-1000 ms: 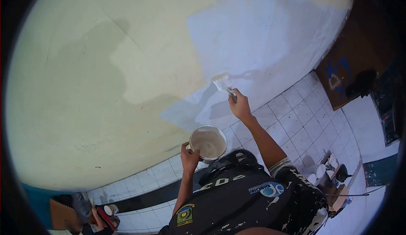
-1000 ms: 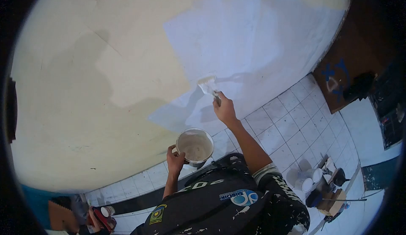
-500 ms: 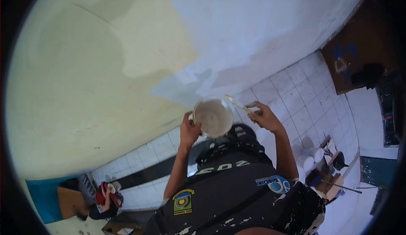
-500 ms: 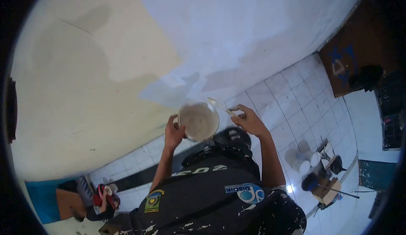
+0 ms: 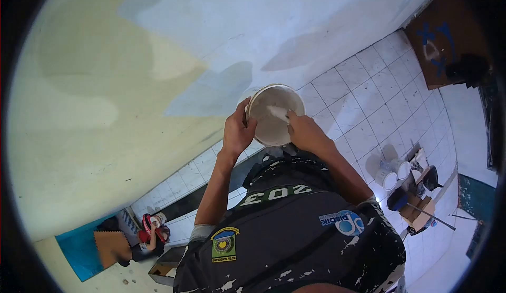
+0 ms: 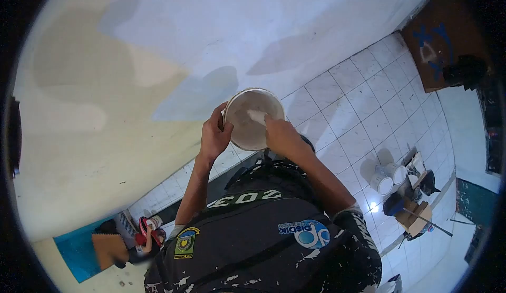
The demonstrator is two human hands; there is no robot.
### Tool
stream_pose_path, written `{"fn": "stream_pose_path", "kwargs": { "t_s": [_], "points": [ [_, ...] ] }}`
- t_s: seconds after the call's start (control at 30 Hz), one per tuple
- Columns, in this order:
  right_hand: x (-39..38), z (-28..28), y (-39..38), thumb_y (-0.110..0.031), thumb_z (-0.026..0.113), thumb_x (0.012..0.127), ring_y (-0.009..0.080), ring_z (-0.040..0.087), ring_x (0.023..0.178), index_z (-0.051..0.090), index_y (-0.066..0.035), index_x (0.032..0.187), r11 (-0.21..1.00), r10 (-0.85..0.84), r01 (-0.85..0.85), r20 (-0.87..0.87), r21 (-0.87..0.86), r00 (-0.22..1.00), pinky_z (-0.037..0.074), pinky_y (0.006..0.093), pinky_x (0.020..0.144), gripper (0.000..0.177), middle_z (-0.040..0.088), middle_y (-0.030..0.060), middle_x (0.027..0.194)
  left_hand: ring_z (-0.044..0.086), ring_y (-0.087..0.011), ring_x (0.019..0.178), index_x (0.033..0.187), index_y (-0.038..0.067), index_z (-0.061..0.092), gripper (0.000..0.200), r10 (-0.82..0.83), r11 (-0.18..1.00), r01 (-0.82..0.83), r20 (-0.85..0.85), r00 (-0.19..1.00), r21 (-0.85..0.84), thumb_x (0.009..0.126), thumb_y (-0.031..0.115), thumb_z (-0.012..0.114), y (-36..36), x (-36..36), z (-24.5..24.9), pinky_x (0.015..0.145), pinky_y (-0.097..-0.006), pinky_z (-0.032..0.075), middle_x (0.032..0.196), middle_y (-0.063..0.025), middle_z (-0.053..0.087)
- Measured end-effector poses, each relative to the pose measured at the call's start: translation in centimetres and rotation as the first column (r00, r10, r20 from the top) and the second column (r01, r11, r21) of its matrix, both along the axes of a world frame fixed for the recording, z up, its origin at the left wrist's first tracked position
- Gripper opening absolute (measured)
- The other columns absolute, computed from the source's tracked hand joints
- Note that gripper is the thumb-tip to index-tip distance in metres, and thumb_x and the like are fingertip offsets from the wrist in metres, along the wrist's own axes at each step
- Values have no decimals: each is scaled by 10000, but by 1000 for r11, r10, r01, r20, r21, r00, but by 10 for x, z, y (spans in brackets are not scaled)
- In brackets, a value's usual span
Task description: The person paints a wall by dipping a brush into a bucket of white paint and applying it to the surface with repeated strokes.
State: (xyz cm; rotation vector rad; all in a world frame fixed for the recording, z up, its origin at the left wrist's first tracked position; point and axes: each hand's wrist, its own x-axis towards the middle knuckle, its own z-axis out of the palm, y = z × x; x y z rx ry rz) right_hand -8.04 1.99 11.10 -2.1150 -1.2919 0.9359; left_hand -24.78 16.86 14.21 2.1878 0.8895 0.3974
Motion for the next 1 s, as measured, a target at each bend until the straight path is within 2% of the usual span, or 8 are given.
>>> {"fn": "stream_pose_path", "kwargs": {
  "t_s": [0.1, 0.17, 0.27, 0.5, 0.6, 0.67, 0.8, 1.0],
  "points": [
    [19, -27, 22, -119, 624, 899, 454, 686, 899, 594, 95, 1207, 999, -48, 49, -8, 16, 999, 534, 522, 829, 376, 694, 297, 930, 550, -204, 563, 1381, 8, 529, 555, 6, 999, -6, 9, 1000, -45, 838, 34, 644, -8, 25, -7, 565, -350, 469, 672, -113, 573],
    [34, -47, 37, -105, 664, 857, 435, 711, 927, 580, 102, 1196, 993, -51, 40, 101, 112, 994, 577, 506, 804, 406, 708, 285, 945, 549, -196, 566, 1385, 5, 513, 560, 0, 998, 1, 17, 1000, -59, 840, 27, 640, -13, 39, -9, 564, -343, 468, 685, -110, 588],
    [60, -30, 49, -97, 674, 853, 403, 727, 928, 618, 74, 1173, 998, -37, 44, 167, -35, 985, 594, 481, 803, 367, 720, 265, 976, 541, -173, 573, 1389, 0, 489, 562, -31, 995, 31, -3, 1000, -92, 843, 12, 621, -24, 57, -5, 567, -327, 467, 715, -102, 617],
    [66, -30, 49, -90, 683, 853, 374, 736, 933, 666, 53, 1076, 991, -92, 68, 212, 119, 973, 609, 454, 772, 266, 728, 235, 982, 529, -88, 615, 1394, 20, 475, 562, -56, 979, 70, 80, 995, -191, 840, -28, 556, -26, 78, -6, 586, -265, 458, 846, -90, 686],
    [70, -32, 51, -98, 683, 850, 361, 739, 918, 674, 44, 1054, 994, 9, -30, 189, 109, 982, 612, 451, 741, 249, 734, 215, 953, 535, -102, 602, 1389, 23, 490, 567, -65, 994, 70, 52, 997, -82, 829, -27, 562, -20, 83, -5, 583, -277, 464, 846, -103, 683],
    [65, -42, 52, -68, 688, 770, 385, 717, 859, 589, 86, 1239, 979, 68, -112, 247, 169, 967, 583, 480, 710, 504, 714, 221, 902, 546, -157, 597, 1387, 10, 507, 562, -81, 996, 82, 37, 996, -32, 832, 6, 595, -22, 87, -1, 598, -310, 486, 794, -115, 657],
    [65, -46, 48, -85, 682, 784, 364, 716, 851, 588, 66, 1264, 964, 140, -202, 319, 171, 937, 582, 470, 694, 511, 712, 201, 895, 568, -156, 604, 1379, 17, 526, 555, -92, 996, 91, 48, 995, 21, 829, 0, 595, -19, 91, -7, 609, -317, 504, 809, -127, 669],
    [72, -56, 30, -131, 658, 828, 314, 728, 864, 674, -60, 1183, 895, 340, -428, 430, 126, 836, 589, 435, 710, 362, 721, 169, 917, 639, -213, 624, 1357, 21, 544, 527, -101, 989, 94, 56, 993, 117, 836, 9, 615, -12, 97, -7, 630, -331, 533, 830, -158, 686]
  ]
}}
